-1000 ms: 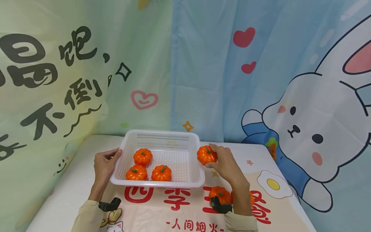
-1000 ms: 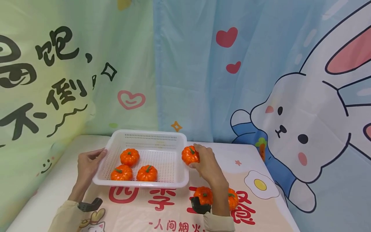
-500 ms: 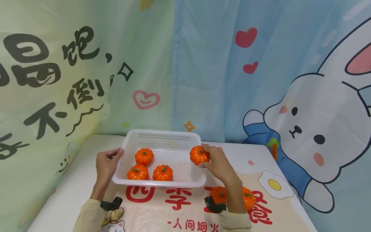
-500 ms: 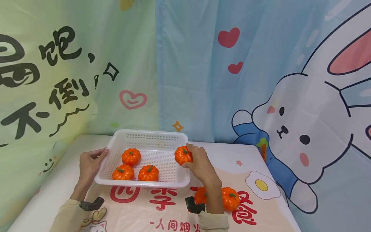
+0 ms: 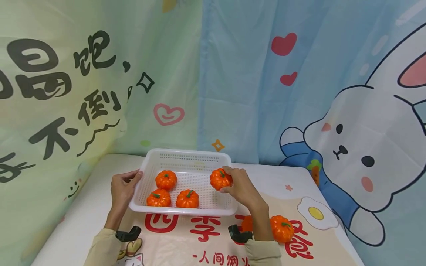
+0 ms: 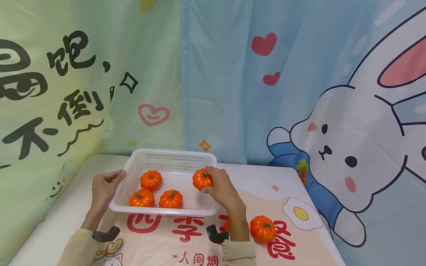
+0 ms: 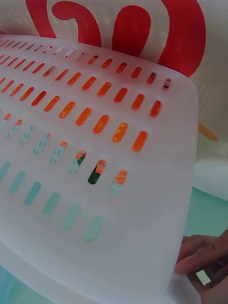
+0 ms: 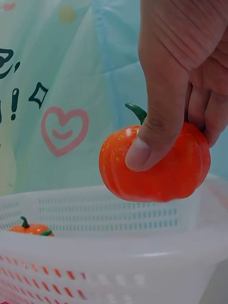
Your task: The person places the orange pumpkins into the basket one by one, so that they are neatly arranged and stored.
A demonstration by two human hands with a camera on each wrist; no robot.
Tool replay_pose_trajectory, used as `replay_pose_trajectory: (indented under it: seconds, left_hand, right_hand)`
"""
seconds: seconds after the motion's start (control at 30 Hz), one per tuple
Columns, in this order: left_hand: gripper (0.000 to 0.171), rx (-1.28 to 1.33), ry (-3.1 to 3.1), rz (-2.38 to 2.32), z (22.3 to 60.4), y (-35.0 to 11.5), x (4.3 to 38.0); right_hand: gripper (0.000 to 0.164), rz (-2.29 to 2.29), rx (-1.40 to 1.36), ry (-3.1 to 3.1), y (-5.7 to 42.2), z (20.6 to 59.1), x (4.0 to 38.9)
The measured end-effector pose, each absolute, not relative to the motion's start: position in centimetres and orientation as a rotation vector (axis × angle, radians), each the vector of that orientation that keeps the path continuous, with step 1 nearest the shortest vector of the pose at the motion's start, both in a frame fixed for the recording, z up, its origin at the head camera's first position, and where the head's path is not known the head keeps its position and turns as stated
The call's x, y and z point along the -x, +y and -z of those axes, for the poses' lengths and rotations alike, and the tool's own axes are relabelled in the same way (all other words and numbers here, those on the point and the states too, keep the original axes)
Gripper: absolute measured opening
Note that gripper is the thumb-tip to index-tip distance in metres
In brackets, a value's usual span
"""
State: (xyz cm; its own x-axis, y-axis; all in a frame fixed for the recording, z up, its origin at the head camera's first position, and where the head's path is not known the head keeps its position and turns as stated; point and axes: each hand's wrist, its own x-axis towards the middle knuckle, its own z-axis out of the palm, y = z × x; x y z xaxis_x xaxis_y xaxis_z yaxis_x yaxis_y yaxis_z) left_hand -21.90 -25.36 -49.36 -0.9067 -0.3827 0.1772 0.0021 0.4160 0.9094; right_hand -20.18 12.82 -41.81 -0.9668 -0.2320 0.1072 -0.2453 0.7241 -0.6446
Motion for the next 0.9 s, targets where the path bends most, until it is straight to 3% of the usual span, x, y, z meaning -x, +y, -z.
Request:
replay_pose_trajectory:
  seconds: [0.9]
  left_hand:
    - [0.036,-0.324,-2.303,1.52,49.4,-25.4,22.0]
  right_hand:
    - [0.068,-1.041,-0.665,-2.887,9.9,43.2,23.1]
